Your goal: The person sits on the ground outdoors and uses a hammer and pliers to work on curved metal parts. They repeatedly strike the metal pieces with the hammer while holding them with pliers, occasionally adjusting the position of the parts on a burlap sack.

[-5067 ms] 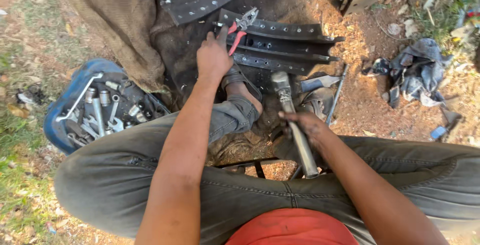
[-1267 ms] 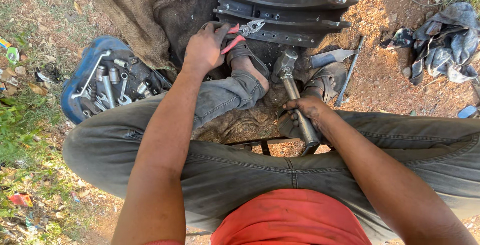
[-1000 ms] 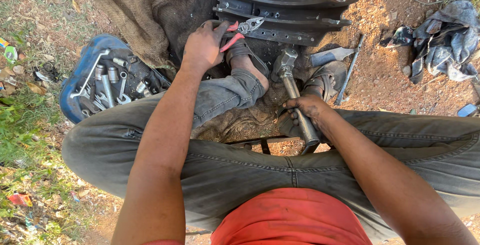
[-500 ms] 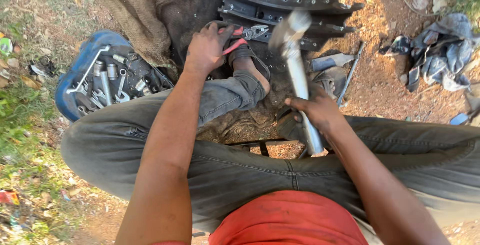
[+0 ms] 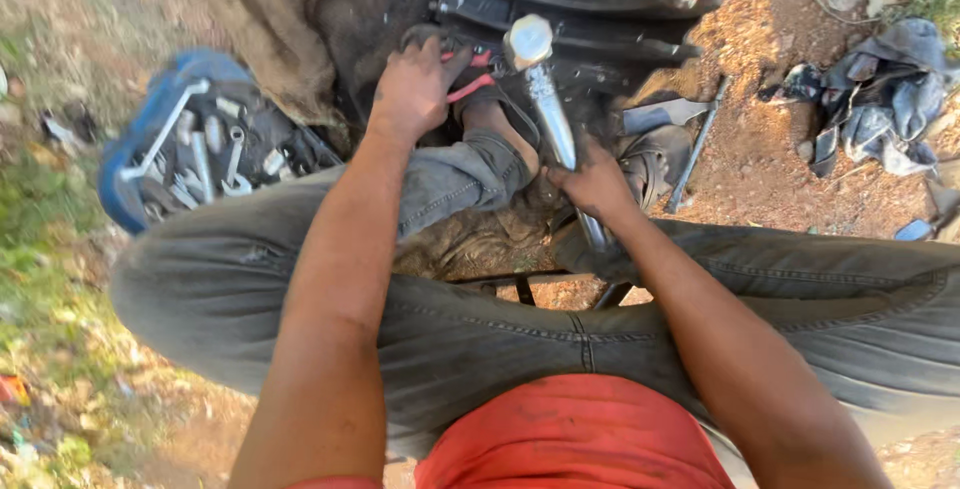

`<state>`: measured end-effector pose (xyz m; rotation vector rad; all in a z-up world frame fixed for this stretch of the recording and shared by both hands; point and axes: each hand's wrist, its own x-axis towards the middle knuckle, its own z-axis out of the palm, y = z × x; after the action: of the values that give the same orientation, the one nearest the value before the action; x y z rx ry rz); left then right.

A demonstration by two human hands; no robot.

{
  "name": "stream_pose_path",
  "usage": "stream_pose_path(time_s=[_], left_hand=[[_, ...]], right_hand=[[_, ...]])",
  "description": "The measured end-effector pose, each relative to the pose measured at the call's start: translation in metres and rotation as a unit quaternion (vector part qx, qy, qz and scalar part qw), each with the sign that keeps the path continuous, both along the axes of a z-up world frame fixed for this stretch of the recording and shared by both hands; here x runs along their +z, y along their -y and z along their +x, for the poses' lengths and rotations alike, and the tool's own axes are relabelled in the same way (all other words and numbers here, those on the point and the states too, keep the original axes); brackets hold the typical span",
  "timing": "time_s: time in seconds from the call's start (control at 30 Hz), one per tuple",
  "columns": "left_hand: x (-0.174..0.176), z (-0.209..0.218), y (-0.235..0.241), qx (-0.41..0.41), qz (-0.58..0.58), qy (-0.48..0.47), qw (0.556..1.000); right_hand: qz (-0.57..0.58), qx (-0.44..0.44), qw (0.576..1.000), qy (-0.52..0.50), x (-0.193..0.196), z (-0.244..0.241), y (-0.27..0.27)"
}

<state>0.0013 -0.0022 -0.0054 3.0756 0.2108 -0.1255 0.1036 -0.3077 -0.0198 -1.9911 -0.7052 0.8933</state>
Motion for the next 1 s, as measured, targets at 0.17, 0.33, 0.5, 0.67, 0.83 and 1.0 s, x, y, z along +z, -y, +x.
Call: stream_pose_path(time_s=[0.17, 0.33, 0.5, 0.67, 0.83, 1.0], left_hand=[[0.003, 0.002, -0.003, 0.013, -0.045, 0.036, 0.998], [0.02, 0.001, -0.009, 0.063, -0.103, 0.039, 0.992], [0.033, 0.005, -0.011, 0.089, -0.112, 0.075, 0.987], [0.039, 0.006, -0.013, 0.081, -0.099, 0.065, 0.99], [0.041, -0.005, -0.02, 0.074, -0.074, 0.046, 0.993], [0.045, -0.01, -0.029, 0.073, -0.064, 0.033, 0.995]], right_hand=[[-0.082, -0.088, 0.982, -0.146, 0.044, 0.009, 0.011], [-0.108, -0.181, 0.927, -0.31, 0.062, 0.001, 0.023], [-0.268, -0.069, 0.925, -0.259, 0.011, 0.006, 0.036], [-0.24, -0.041, 0.929, -0.279, -0.028, 0.009, 0.046], [-0.266, -0.047, 0.926, -0.263, -0.017, 0.012, 0.039], [-0.297, 0.01, 0.935, -0.193, -0.014, 0.014, 0.035]])
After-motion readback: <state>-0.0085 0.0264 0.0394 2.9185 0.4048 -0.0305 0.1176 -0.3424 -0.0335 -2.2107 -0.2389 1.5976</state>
